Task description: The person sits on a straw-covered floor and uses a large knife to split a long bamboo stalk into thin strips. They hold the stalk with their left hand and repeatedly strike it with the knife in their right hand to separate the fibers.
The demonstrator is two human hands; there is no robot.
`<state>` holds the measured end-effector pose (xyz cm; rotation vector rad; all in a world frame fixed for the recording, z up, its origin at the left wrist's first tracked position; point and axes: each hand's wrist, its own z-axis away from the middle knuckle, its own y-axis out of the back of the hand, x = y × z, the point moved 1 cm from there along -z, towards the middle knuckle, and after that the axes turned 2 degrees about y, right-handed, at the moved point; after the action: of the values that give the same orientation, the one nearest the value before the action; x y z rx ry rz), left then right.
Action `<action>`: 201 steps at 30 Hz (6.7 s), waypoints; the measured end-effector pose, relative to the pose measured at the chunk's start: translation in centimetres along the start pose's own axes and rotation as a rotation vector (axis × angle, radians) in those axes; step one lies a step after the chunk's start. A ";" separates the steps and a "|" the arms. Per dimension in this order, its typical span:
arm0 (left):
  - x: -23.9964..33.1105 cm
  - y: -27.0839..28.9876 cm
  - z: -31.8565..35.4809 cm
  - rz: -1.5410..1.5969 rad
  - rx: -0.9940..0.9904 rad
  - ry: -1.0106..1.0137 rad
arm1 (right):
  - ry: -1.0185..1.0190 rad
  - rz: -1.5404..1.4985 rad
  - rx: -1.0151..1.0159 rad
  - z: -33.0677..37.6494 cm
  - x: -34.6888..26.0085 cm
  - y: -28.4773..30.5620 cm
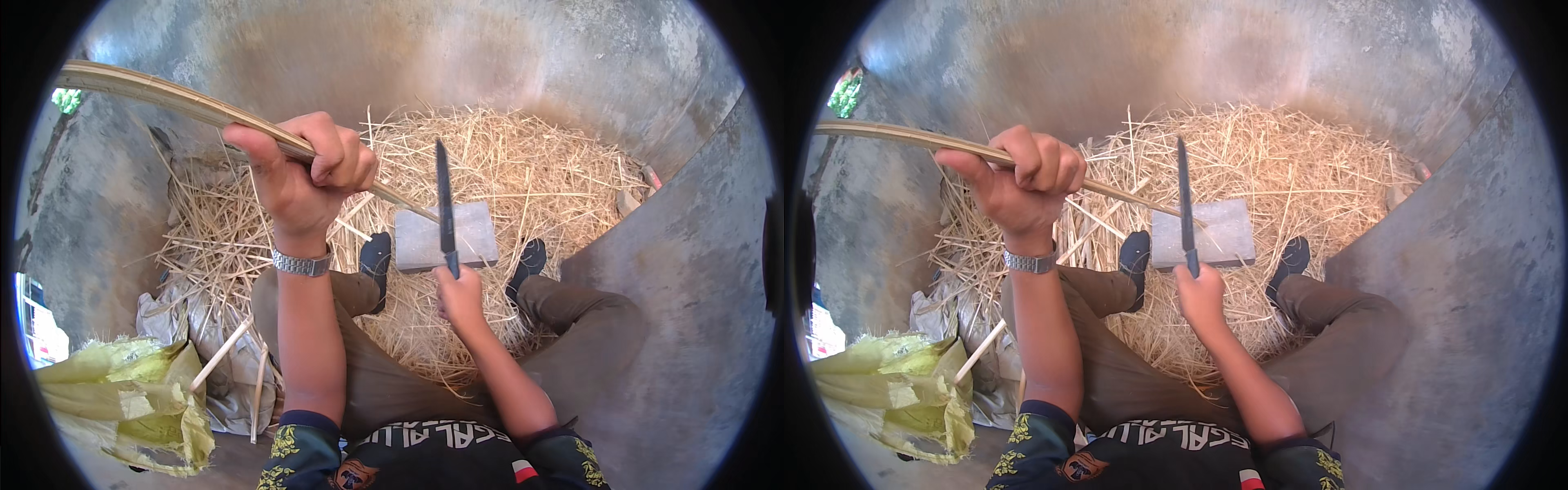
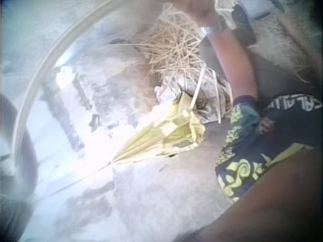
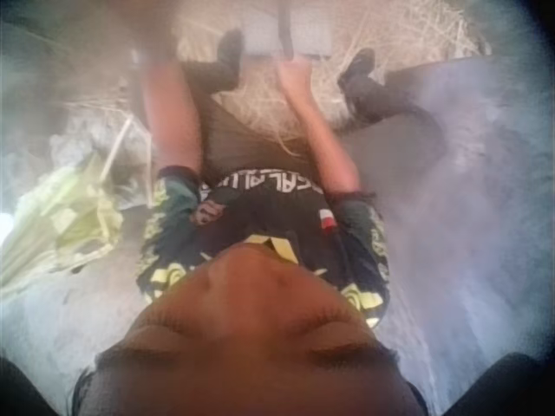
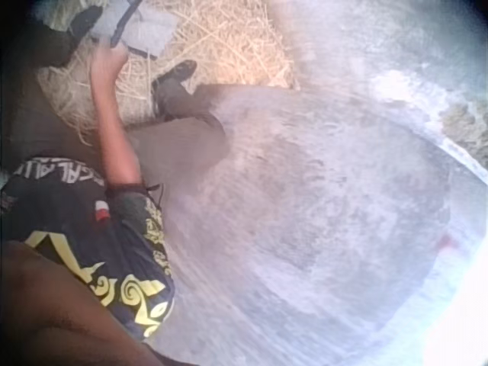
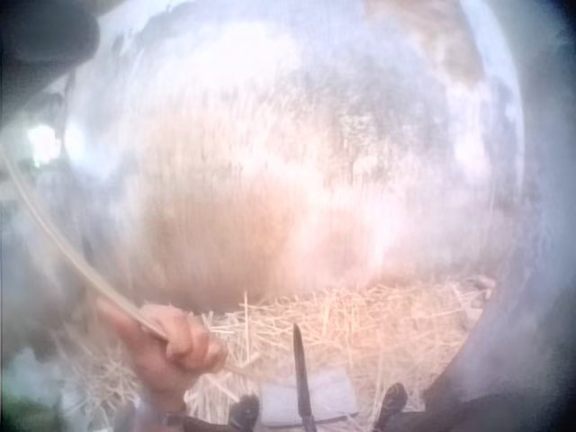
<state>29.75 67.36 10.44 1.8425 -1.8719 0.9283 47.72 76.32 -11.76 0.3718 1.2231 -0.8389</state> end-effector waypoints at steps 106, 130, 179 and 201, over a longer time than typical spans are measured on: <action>-1.1 -2.4 0.0 -0.215 0.216 0.038 | 0.265 0.064 -0.054 0.1 -0.2 -0.9; 1.8 -1.2 0.6 -0.151 0.324 -0.045 | 0.279 0.099 -0.020 -1.3 -4.3 0.6; -0.7 -2.4 0.3 -0.157 0.371 0.016 | 0.197 0.226 0.068 -0.6 -1.7 0.3; -1.0 -4.8 -0.5 -0.185 0.313 0.069 | 0.235 -0.129 0.077 4.2 -10.2 2.4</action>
<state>34.42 68.74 11.15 2.0882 -1.5526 1.2569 51.35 78.82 -1.31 0.4680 1.4475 -0.9755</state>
